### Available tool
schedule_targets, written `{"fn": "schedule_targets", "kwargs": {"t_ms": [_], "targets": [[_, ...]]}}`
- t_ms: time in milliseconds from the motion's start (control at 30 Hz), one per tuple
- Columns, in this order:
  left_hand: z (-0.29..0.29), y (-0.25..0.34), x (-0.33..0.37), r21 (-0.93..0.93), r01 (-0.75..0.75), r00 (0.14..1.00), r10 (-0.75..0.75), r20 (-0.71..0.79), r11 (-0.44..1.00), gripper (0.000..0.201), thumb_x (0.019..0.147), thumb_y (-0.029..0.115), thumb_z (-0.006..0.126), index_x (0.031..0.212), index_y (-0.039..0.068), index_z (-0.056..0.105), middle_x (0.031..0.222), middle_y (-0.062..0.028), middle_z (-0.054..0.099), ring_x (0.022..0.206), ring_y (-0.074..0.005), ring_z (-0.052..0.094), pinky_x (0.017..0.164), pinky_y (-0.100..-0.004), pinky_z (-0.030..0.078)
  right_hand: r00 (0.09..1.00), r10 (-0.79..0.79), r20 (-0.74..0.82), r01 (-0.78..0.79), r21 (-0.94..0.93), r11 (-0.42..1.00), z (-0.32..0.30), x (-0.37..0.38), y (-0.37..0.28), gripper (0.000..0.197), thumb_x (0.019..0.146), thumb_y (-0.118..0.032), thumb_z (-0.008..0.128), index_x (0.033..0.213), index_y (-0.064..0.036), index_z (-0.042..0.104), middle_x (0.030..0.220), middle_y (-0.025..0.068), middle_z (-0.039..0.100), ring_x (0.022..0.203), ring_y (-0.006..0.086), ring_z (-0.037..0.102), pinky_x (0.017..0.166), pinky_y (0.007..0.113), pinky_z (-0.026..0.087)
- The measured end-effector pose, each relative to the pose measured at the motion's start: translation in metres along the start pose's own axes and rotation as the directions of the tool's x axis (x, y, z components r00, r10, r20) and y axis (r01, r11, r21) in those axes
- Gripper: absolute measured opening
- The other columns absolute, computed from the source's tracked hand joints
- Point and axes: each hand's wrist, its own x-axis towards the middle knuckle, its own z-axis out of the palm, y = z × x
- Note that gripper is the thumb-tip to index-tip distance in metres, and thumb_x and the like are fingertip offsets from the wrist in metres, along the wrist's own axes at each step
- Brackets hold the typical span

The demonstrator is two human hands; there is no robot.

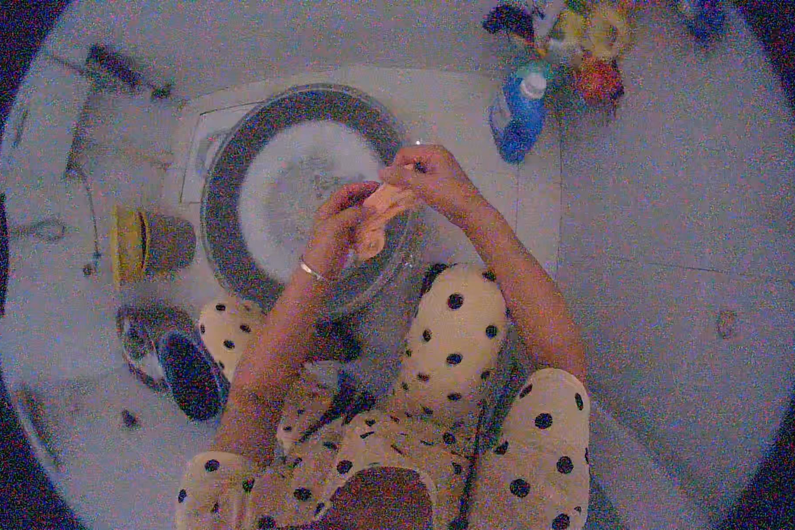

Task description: The person hand-washes clothes by scrubbing and wringing out garments in a basin of soapy water, rubbing clothing with soap, and placing the washed items into a bucket.

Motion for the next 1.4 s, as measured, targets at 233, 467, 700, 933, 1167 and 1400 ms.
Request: {"fn": "schedule_targets", "kwargs": {"t_ms": [233, 467, 700, 933, 1167, 1400], "targets": [[-0.046, 0.004, 0.007, 0.318, -0.074, 0.997, 0.068, 0.028, 0.945, 0.013, 0.086, 0.010, 0.064, 0.097, 0.003, 0.061, 0.090, -0.0013, 0.061, 0.083, -0.0090, 0.056, 0.074, -0.0238, 0.046, 0.995, 0.093, 0.033, -0.098, 0.444, 0.891, 0.041, 0.023, 0.040, 0.019, 0.088, -0.023, 0.067, 0.079, -0.0092, 0.059, 0.067, -0.0032, 0.057, 0.059, 0.0061, 0.053, 0.049, 0.023, 0.039], [-0.011, -0.065, 0.006, 0.695, -0.386, 0.874, 0.481, 0.066, 0.607, 0.019, 0.086, 0.021, 0.064, 0.096, 0.005, 0.063, 0.092, -0.0104, 0.066, 0.082, -0.0219, 0.065, 0.072, -0.0328, 0.051, 0.964, 0.227, 0.140, -0.262, 0.659, 0.705, 0.073, 0.020, 0.197, 0.021, 0.093, -0.028, 0.055, 0.097, -0.0090, 0.061, 0.082, 0.0030, 0.060, 0.072, 0.0152, 0.060, 0.059, 0.030, 0.050], [-0.069, -0.168, 0.009, 0.953, -0.233, 0.828, 0.553, 0.090, 0.194, 0.033, 0.093, 0.032, 0.048, 0.083, 0.004, 0.061, 0.078, -0.0178, 0.061, 0.070, -0.0401, 0.060, 0.065, -0.0500, 0.048, 0.769, 0.614, 0.178, -0.417, 0.867, 0.271, 0.138, -0.032, 0.278, 0.025, 0.096, -0.029, 0.049, 0.106, -0.0089, 0.059, 0.092, 0.0065, 0.062, 0.082, 0.0177, 0.062, 0.068, 0.035, 0.053], [-0.101, -0.210, -0.024, 0.957, -0.095, 0.926, 0.377, -0.017, 0.276, 0.034, 0.092, 0.031, 0.051, 0.084, 0.002, 0.067, 0.074, -0.0205, 0.064, 0.066, -0.0397, 0.062, 0.062, -0.0461, 0.048, 0.825, 0.564, -0.022, -0.288, 0.843, 0.454, 0.184, -0.046, 0.200, 0.036, 0.095, -0.035, 0.046, 0.112, -0.0071, 0.061, 0.103, 0.0093, 0.066, 0.089, 0.0251, 0.064, 0.075, 0.039, 0.054], [-0.072, -0.131, -0.019, 0.841, -0.169, 0.838, 0.524, -0.152, 0.515, 0.045, 0.094, 0.039, 0.046, 0.080, 0.001, 0.066, 0.075, -0.0212, 0.064, 0.069, -0.0395, 0.063, 0.067, -0.0469, 0.049, 0.804, 0.580, 0.133, -0.489, 0.703, 0.516, 0.176, -0.025, 0.169, 0.039, 0.092, -0.042, 0.050, 0.109, -0.0077, 0.059, 0.101, 0.0081, 0.064, 0.085, 0.0225, 0.062, 0.072, 0.038, 0.054], [-0.150, -0.169, 0.011, 0.897, -0.126, 0.863, 0.492, -0.111, 0.423, 0.051, 0.094, 0.044, 0.046, 0.076, 0.000, 0.065, 0.073, -0.0209, 0.064, 0.071, -0.0390, 0.063, 0.067, -0.0467, 0.048, 0.703, 0.704, 0.102, -0.654, 0.480, 0.584, 0.169, -0.018, 0.143, 0.021, 0.091, -0.025, 0.058, 0.091, -0.0046, 0.062, 0.075, 0.0061, 0.058, 0.047, 0.0131, 0.055, 0.035, 0.025, 0.039]]}}
